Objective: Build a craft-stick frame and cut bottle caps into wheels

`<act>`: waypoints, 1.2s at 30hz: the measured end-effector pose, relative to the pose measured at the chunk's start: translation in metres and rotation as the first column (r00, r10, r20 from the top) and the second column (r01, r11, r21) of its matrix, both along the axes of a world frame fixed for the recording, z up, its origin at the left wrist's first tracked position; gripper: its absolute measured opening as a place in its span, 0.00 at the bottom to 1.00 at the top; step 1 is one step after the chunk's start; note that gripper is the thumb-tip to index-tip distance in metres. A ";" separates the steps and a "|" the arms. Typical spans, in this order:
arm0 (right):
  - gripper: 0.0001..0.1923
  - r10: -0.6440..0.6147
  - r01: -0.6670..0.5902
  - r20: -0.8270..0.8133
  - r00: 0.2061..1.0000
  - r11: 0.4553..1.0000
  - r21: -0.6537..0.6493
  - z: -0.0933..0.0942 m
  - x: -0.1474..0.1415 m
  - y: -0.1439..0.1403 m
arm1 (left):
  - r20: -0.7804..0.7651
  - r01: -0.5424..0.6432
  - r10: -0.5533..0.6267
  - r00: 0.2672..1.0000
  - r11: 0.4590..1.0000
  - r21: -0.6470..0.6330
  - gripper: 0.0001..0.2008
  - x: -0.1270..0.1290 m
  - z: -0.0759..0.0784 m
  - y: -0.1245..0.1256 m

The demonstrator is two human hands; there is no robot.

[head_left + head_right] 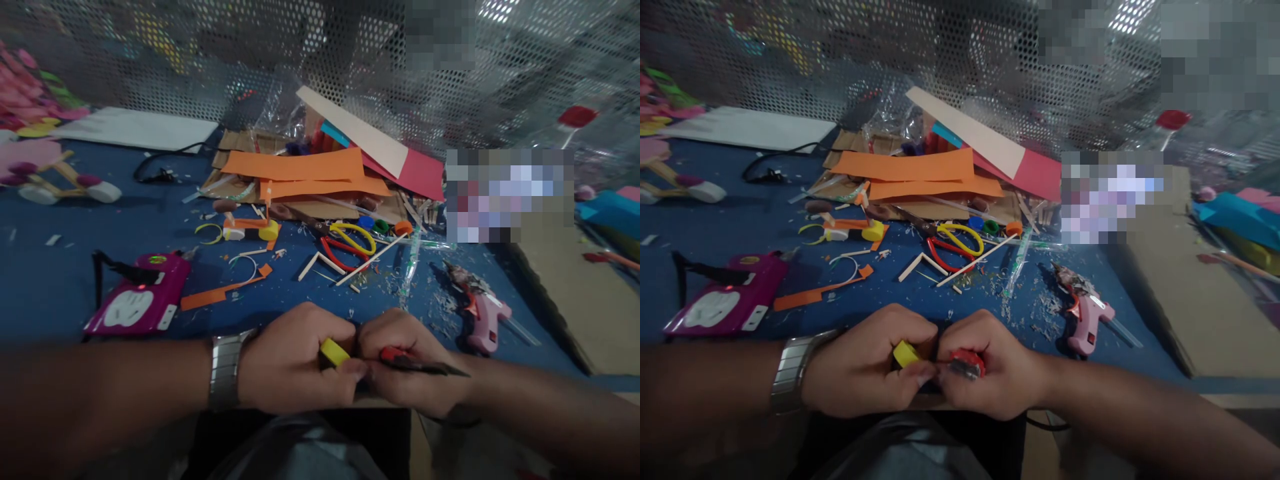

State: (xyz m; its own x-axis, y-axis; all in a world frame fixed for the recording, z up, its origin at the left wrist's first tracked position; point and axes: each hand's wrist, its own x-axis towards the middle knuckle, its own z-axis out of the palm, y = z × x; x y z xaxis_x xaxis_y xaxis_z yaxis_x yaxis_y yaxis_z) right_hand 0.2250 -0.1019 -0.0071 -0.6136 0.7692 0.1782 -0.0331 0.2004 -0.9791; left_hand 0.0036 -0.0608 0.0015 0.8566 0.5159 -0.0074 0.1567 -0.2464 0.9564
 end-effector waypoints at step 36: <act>0.15 0.033 -0.036 -0.046 0.998 0.997 -0.062 0.001 0.005 -0.004 | -0.024 -0.100 0.099 0.995 0.993 -0.058 0.19 0.001 0.006 0.002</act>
State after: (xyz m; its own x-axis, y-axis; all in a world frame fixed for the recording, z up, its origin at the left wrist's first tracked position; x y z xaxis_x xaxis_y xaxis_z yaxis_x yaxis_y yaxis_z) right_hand 0.2303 -0.1055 -0.0060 -0.6324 0.7584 0.1582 -0.0835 0.1363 -0.9871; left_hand 0.0044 -0.0585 0.0078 0.8005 0.5966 -0.0575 0.1977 -0.1723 0.9650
